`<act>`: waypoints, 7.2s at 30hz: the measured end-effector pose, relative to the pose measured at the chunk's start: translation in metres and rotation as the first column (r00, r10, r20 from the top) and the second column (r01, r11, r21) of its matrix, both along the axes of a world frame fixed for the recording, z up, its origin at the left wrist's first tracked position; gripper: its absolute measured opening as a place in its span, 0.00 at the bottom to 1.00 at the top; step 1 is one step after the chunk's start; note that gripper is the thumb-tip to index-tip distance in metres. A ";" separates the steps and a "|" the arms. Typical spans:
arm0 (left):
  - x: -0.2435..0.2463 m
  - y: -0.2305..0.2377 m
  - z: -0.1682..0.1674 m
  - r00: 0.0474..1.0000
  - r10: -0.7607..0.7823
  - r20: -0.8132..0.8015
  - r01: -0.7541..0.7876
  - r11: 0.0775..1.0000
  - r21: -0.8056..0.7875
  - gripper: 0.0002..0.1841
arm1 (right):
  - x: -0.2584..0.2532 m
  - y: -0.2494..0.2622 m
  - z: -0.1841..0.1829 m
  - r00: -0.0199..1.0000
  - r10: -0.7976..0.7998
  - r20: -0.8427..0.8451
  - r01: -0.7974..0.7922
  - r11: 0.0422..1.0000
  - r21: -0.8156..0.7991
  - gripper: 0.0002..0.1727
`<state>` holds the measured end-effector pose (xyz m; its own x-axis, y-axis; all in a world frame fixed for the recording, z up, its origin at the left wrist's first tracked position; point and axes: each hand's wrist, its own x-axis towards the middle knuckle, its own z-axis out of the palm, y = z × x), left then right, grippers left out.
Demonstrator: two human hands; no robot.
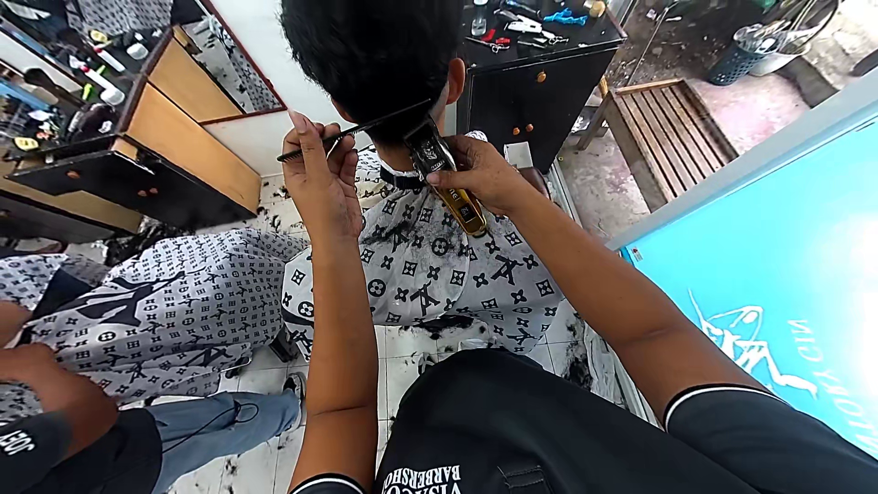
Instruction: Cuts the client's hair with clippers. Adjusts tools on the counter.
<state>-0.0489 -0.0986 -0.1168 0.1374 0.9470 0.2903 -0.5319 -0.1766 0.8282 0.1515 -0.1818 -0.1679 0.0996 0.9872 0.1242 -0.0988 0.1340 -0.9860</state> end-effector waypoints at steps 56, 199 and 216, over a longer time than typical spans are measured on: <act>-0.065 -0.044 -0.045 0.871 -0.007 -0.492 -0.050 0.994 -0.101 0.15 | -0.023 -0.058 0.007 0.884 -0.061 -0.464 -0.041 0.978 -0.205 0.21; -0.083 -0.035 -0.112 0.976 0.185 -0.114 -0.185 0.983 0.016 0.17 | 0.030 -0.008 -0.001 0.930 0.262 -0.257 -0.306 0.940 -0.149 0.24; -0.082 -0.036 -0.112 0.971 0.196 -0.136 -0.198 0.980 -0.001 0.18 | 0.039 0.001 0.001 0.962 0.249 -0.108 -0.264 0.953 -0.151 0.28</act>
